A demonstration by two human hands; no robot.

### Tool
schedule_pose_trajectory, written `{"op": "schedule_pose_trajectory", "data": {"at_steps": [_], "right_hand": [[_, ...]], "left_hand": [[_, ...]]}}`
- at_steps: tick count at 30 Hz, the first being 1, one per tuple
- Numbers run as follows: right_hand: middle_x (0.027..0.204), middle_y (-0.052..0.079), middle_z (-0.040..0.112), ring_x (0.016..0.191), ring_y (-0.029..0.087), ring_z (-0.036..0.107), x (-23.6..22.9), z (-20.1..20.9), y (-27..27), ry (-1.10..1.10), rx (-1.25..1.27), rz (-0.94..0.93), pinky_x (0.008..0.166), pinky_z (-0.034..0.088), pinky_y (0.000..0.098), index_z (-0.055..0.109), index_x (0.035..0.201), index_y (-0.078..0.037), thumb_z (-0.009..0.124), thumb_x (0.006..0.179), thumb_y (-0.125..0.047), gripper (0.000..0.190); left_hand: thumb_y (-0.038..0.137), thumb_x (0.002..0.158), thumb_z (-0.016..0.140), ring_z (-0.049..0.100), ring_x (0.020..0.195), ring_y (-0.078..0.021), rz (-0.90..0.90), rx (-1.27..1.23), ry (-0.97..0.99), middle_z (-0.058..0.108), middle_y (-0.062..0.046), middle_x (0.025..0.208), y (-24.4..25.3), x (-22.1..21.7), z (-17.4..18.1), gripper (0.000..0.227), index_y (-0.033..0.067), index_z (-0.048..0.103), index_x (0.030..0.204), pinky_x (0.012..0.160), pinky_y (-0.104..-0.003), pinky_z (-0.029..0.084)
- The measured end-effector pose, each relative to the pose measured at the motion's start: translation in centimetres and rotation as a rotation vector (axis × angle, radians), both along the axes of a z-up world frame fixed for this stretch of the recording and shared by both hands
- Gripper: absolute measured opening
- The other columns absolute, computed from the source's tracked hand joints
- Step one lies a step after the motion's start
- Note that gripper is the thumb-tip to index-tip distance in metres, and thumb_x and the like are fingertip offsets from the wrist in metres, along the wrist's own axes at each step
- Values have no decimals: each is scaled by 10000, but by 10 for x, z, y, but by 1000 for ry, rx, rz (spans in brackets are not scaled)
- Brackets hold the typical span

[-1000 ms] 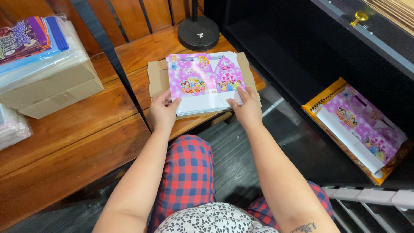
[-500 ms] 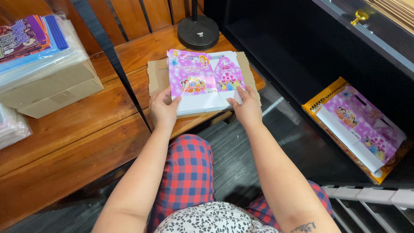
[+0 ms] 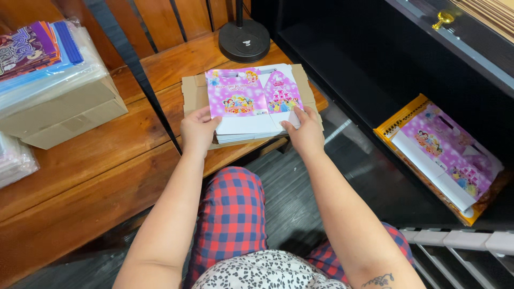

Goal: The person repeatedly picks up stacks of pink paper bags from a wooden surface and places them into a black cabinet. The person handles the bags by hand, moving them one stack at a time.

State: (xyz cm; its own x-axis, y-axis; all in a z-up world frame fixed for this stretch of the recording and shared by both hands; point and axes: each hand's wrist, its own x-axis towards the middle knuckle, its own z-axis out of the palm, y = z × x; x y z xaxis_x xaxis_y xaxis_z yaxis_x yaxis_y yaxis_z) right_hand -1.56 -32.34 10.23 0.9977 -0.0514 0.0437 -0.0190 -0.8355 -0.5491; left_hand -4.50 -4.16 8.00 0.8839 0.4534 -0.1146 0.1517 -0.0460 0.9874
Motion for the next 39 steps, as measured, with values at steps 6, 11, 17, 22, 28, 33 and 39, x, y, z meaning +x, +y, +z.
{"op": "schedule_pose_trajectory", "data": {"at_steps": [6, 11, 17, 22, 28, 33, 39], "right_hand": [[1481, 73, 534, 1354, 313, 579, 4, -8, -1, -42, 38, -51, 1064, 508, 455, 637, 1454, -192, 803, 916, -451, 619], [1403, 95, 571, 1295, 344, 605, -3, -7, 2, -124, 84, -82, 1055, 510, 461, 648, 1424, -157, 825, 885, -350, 599], [1224, 92, 611, 1176, 340, 608, 4, -23, -3, -316, 74, -103, 1013, 510, 422, 729, 1288, -113, 855, 847, -248, 478], [1066, 113, 659, 1000, 296, 674, 12, -35, -3, -392, 130, -86, 905, 569, 347, 748, 1241, -61, 858, 841, -137, 422], [932, 30, 697, 857, 150, 722, 31, -61, -10, -342, 197, -110, 797, 594, 274, 769, 1199, -80, 851, 824, -158, 392], [982, 59, 756, 870, 128, 730, 13, -29, -1, -154, 390, -150, 826, 588, 277, 751, 1258, -83, 797, 911, -182, 364], [969, 65, 775, 875, 150, 756, 16, -29, -2, -100, 454, -145, 813, 594, 286, 766, 1230, -105, 811, 901, -202, 346]], "left_hand": [[87, 877, 817, 737, 923, -171, -13, -141, -13, 754, -161, 1047, 7, 15, -29, 526, -9, 623, 1357, 790, -324, 652], [52, 899, 780, 727, 934, -182, -12, -154, -29, 742, -151, 1037, 4, 14, -24, 462, 7, 647, 1339, 784, -341, 657], [10, 909, 754, 726, 942, -204, 20, -144, -61, 732, -172, 1029, 8, 14, -27, 427, 24, 663, 1326, 767, -355, 667], [-7, 907, 756, 715, 934, -197, 51, -186, -83, 721, -177, 1025, 22, 11, -33, 427, 47, 672, 1323, 763, -359, 670], [-14, 916, 746, 708, 958, -203, 65, -254, -99, 696, -171, 1038, 39, 12, -50, 422, 59, 671, 1325, 783, -367, 674], [1, 916, 759, 730, 892, -194, 81, -312, -89, 702, -154, 1018, 44, 8, -53, 426, 87, 681, 1326, 741, -326, 675], [-3, 910, 765, 739, 870, -197, 80, -362, -98, 703, -145, 1015, 49, 14, -65, 431, 103, 687, 1320, 720, -309, 679]]}}
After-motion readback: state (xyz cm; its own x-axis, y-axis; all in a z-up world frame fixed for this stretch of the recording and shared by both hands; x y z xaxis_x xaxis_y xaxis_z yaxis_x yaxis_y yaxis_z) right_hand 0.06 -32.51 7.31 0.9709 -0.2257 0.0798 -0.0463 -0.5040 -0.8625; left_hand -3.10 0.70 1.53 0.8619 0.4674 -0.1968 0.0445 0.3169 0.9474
